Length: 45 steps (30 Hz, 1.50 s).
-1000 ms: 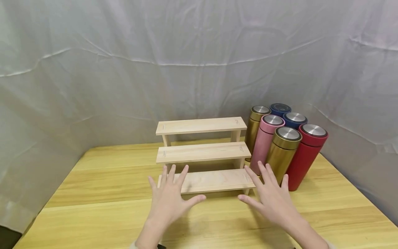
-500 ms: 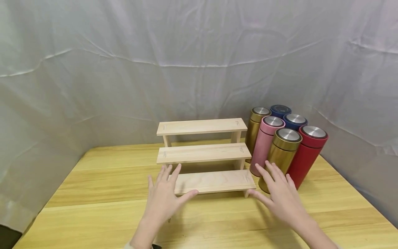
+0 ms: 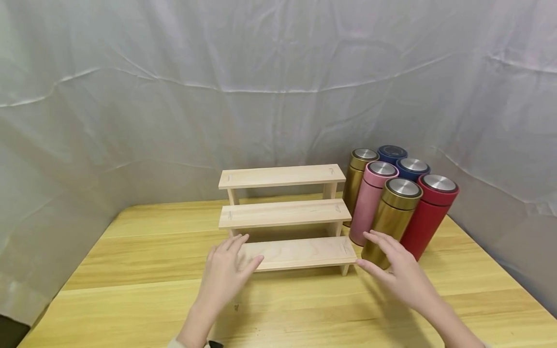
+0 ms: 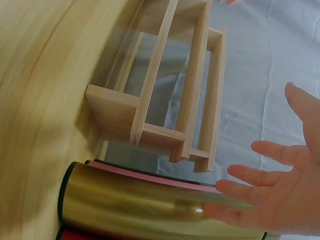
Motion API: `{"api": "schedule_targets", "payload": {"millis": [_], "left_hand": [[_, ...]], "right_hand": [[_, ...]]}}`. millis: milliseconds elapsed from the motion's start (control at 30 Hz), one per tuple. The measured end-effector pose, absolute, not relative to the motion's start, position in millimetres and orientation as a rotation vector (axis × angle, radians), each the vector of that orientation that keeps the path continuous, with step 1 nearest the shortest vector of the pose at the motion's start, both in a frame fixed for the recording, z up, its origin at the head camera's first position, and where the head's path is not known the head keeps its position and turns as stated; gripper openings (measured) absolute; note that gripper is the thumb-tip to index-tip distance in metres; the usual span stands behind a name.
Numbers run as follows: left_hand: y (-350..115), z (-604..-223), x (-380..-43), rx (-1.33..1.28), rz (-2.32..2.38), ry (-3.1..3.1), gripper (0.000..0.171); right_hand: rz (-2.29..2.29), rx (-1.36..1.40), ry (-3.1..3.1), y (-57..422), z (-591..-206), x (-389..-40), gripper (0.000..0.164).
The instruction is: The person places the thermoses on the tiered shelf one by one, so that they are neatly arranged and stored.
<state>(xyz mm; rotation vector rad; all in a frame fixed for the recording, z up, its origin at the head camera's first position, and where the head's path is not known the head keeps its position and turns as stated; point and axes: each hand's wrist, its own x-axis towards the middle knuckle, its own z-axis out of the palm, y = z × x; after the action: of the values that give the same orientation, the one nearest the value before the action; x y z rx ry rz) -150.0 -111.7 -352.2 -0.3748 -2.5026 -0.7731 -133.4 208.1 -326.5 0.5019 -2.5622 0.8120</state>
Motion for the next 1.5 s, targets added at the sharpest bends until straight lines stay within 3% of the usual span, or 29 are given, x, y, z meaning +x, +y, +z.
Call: {"api": "schedule_targets", "payload": {"millis": [167, 500, 1033, 1500], "left_hand": [[-115.8, -352.1, -151.1, -0.389, -0.914, -2.480, 0.041], [-126.3, -351.0, -153.4, -0.345, -1.075, -2.468, 0.031], [-145.8, -356.7, -163.0, -0.287, -1.181, -2.381, 0.024], [-157.6, -369.4, -171.3, -0.212, -1.268, -2.375, 0.030]], "right_hand": [[0.802, 0.515, -2.467, 214.3, -329.2, -136.5, 0.043], [0.926, 0.468, -2.339, 228.7, -326.6, -138.6, 0.030], [1.084, 0.318, -2.181, 256.8, -322.5, -141.0, 0.014], [1.233, 0.068, -1.974, 282.7, -313.3, -146.4, 0.013]]}}
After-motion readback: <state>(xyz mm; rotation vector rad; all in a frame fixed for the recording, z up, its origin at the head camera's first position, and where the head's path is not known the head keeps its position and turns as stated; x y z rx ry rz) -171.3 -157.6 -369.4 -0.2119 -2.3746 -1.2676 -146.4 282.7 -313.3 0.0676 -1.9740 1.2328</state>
